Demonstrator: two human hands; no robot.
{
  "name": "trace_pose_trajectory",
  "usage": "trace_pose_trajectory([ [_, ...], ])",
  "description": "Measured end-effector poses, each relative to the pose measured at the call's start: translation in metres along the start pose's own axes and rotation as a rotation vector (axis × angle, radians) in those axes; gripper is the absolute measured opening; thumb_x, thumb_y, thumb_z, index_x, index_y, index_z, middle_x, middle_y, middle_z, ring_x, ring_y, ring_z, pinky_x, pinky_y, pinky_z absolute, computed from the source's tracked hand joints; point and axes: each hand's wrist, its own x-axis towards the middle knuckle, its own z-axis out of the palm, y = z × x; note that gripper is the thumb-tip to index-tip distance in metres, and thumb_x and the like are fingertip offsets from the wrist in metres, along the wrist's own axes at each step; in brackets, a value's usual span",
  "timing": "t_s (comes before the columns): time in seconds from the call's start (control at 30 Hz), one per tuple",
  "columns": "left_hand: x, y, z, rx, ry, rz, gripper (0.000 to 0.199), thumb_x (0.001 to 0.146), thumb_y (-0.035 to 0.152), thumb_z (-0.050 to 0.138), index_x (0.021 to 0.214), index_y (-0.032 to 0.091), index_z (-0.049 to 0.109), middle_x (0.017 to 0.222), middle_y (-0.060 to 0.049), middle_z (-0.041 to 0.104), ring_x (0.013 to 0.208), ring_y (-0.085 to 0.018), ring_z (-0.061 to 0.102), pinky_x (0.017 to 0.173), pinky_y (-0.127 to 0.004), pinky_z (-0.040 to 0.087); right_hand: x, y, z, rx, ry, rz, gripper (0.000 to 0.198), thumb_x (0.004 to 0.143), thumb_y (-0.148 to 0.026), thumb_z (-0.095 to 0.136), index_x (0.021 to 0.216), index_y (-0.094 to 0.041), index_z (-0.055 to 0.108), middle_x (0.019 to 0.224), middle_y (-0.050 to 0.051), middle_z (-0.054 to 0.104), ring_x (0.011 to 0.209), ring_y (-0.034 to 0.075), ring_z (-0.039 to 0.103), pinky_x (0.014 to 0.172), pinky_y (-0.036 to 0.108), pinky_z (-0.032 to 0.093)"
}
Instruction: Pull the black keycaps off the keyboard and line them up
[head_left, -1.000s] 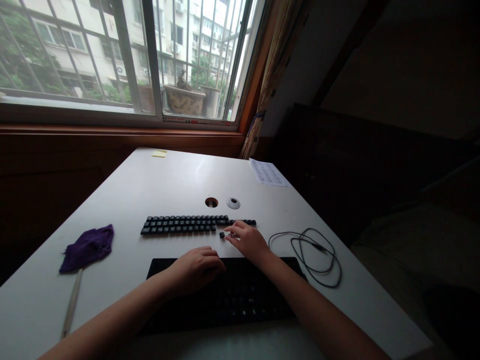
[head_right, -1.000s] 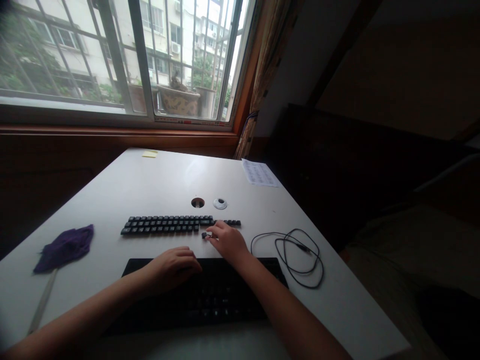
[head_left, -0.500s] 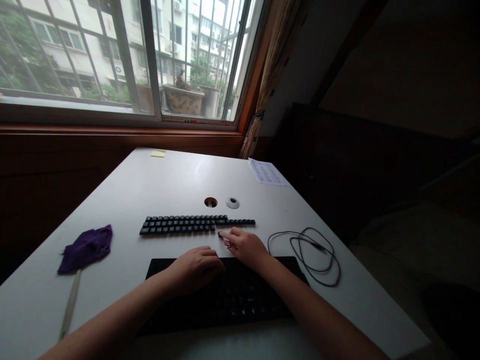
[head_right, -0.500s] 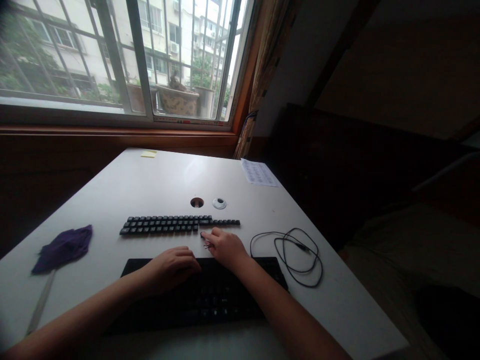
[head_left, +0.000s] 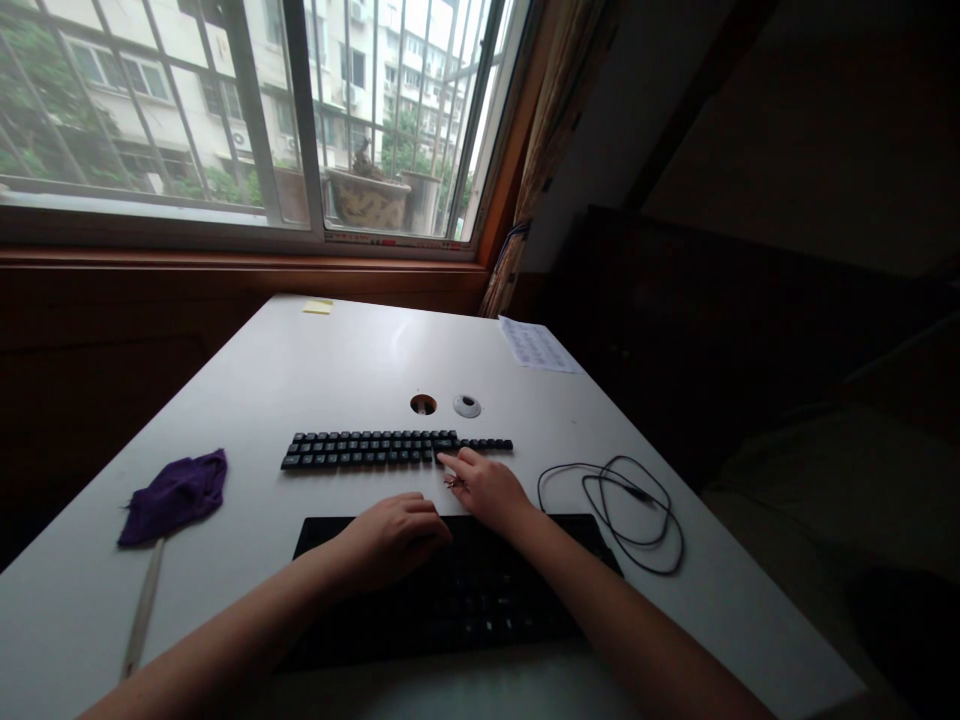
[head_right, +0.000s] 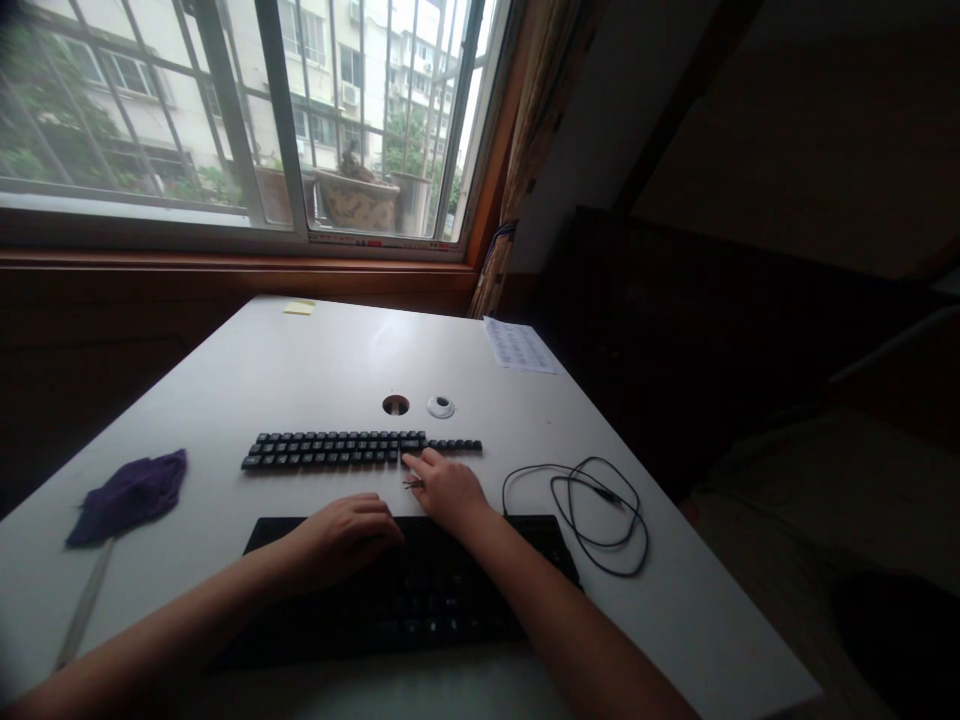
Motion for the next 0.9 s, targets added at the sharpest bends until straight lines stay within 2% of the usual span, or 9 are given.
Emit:
trace_pose_trajectory([
  [0.9,-0.0012,-0.0006,0.0026,0.001,-0.001,-0.001,0.021,0.089,0.01,0.054,0.101,0.02,0.067,0.091,-0.004,0.068,0.086,-0.018,0.059,0.077,-0.027,0.047,0.0018,0.0,0.0034,-0.004,0.006,0.019,0.046,0.097,-0.037,0.046,0.143,-0.032,0.046,0.119,0.004,0.062,0.094,0.02,0.064,0.076,0.027,0.047],
])
